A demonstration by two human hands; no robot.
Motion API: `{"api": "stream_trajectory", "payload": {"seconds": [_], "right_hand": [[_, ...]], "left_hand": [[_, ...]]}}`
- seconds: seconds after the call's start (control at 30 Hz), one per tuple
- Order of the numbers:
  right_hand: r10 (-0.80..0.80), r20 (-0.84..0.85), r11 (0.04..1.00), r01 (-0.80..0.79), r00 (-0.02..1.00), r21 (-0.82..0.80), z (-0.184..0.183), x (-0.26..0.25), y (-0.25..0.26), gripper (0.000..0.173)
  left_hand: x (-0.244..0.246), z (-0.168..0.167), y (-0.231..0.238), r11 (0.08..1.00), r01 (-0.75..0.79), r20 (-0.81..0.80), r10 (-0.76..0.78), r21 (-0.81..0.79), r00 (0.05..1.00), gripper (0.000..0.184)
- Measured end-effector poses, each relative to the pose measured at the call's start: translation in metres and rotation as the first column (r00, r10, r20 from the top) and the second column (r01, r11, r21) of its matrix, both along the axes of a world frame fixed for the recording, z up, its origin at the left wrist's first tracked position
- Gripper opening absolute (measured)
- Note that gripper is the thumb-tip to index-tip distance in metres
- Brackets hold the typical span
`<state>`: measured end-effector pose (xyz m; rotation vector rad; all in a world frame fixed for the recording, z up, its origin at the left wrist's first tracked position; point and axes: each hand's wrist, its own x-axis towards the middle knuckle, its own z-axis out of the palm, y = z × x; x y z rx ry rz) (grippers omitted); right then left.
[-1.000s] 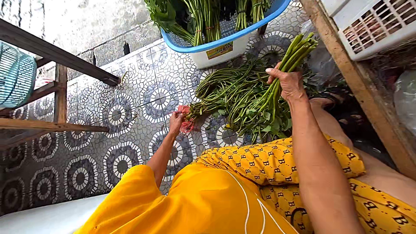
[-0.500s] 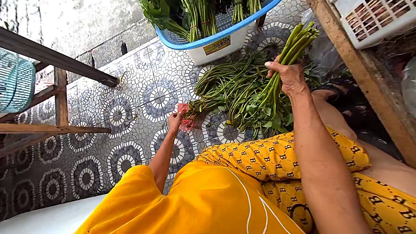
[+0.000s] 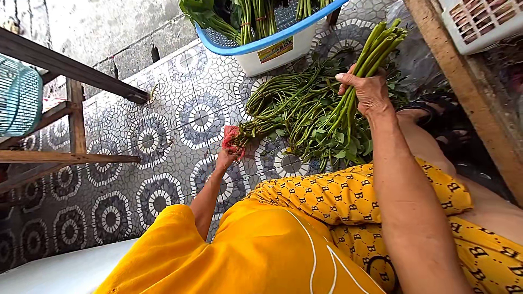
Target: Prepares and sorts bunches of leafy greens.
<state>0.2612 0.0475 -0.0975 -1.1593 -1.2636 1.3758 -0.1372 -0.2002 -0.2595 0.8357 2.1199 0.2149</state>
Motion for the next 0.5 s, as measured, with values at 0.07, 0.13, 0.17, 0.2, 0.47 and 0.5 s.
{"api": "stream_trajectory", "payload": {"seconds": [0.07,0.13,0.17,0.2,0.47,0.5], "right_hand": [[0.007,-0.004,1.0,-0.007,1.0,0.007,0.0,-0.001,0.0,0.021],[0.008,-0.007,1.0,-0.008,1.0,0.006,0.0,-0.001,0.0,0.022],[0.006,-0.01,1.0,-0.006,1.0,0.003,-0.001,-0.001,-0.001,0.022],[0.005,-0.012,1.0,-0.005,1.0,0.0,-0.001,0.0,-0.001,0.022],[0.015,-0.018,1.0,-0.015,1.0,-0.002,0.001,-0.001,0.0,0.022],[0.015,-0.014,1.0,-0.015,1.0,-0.002,0.001,-0.001,0.0,0.022]], "left_hand": [[0.002,-0.008,0.003,1.0,0.002,0.002,-0.002,-0.002,1.0,0.042],[0.006,-0.013,0.005,1.0,0.005,0.017,-0.005,0.004,1.0,0.042],[0.008,-0.015,0.005,1.0,-0.003,0.036,0.002,0.022,0.999,0.039],[0.009,-0.018,0.004,0.999,-0.018,0.055,0.016,0.038,0.998,0.035],[0.026,0.003,-0.01,0.984,-0.15,0.193,0.13,0.095,0.972,0.032],[0.03,0.01,-0.013,0.989,-0.054,0.12,0.037,0.141,0.992,0.031]]}}
